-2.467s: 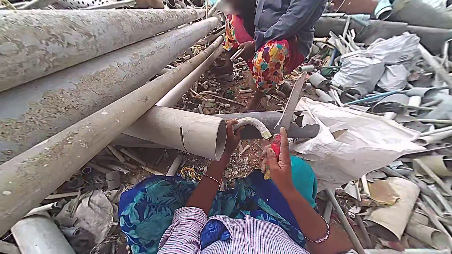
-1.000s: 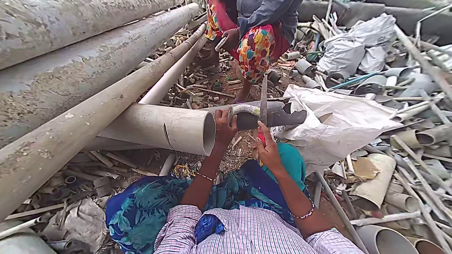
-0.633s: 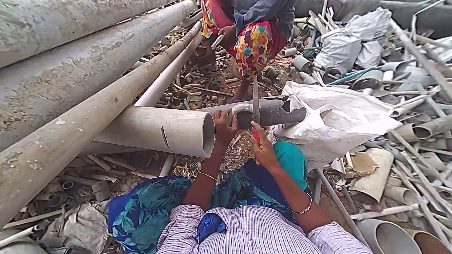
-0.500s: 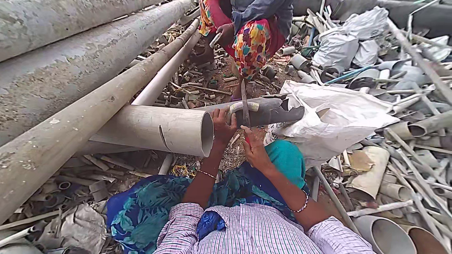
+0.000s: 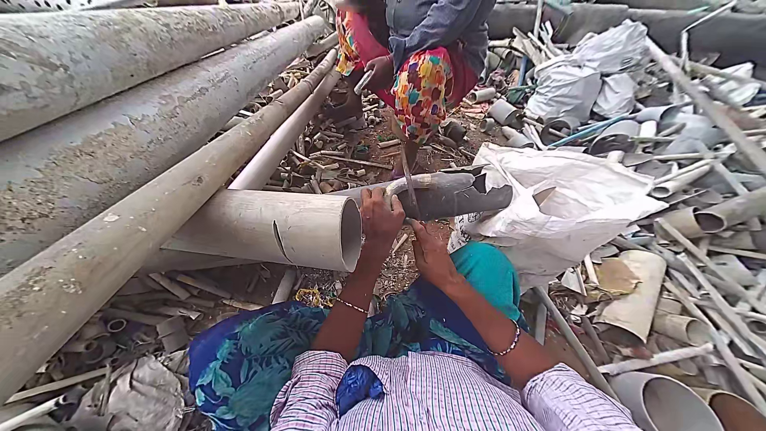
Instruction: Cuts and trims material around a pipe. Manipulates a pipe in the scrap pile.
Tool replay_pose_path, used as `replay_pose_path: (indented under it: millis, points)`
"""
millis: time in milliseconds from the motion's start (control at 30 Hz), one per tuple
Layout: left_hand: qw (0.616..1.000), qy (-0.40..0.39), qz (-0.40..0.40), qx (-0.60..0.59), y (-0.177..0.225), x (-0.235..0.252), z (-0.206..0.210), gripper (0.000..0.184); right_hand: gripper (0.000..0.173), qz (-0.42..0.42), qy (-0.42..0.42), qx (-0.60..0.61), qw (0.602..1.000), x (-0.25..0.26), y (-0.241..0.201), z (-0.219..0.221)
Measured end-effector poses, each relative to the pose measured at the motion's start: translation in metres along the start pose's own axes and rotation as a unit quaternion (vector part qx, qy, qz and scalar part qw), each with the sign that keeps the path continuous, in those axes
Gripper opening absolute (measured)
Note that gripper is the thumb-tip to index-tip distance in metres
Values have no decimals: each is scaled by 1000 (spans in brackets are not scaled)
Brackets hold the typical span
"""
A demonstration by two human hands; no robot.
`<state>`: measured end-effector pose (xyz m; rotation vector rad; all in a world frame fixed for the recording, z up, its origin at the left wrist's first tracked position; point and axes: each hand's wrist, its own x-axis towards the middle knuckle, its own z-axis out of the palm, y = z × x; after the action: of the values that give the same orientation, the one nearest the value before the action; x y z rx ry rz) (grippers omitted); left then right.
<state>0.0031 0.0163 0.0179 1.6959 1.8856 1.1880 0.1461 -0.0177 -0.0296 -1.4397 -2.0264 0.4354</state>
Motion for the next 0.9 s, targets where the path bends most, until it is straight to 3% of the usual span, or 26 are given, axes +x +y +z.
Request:
replay_pose_path:
  millis: [67,133,200,300,367,433,567,633,800,900]
  points:
    - [998,-11,-41,-49,7,8,-4,34,49,-2,-29,-16,999,1,2,-5]
    - [995,-13,-30,-95,8,4,1,49,48,-1,-39,-11,999,2,3,-13]
    - [993,7,46,-111,11,-4,10,53,45,10,-43,12,999,4,0,-17]
    - [981,12,174,-84,10,-11,21,39,39,37,-52,29,998,6,-3,-19]
    - [960,63,271,-37,-2,-9,32,31,40,40,-73,25,996,7,-4,-23]
    - [939,129,319,-10,-15,-6,36,27,43,7,-81,31,996,1,-3,-24]
    - [918,211,335,-21,-25,-4,25,22,50,-1,-126,-30,992,-22,-15,-26]
    - [918,205,338,-41,-25,-8,24,24,52,43,-162,-98,981,-26,-23,-36]
    - [899,226,374,-16,-20,-10,29,33,56,86,-136,-175,971,-12,-8,-58]
    - [884,213,403,-101,-16,-9,36,39,60,70,-208,-183,958,-23,-22,-55]
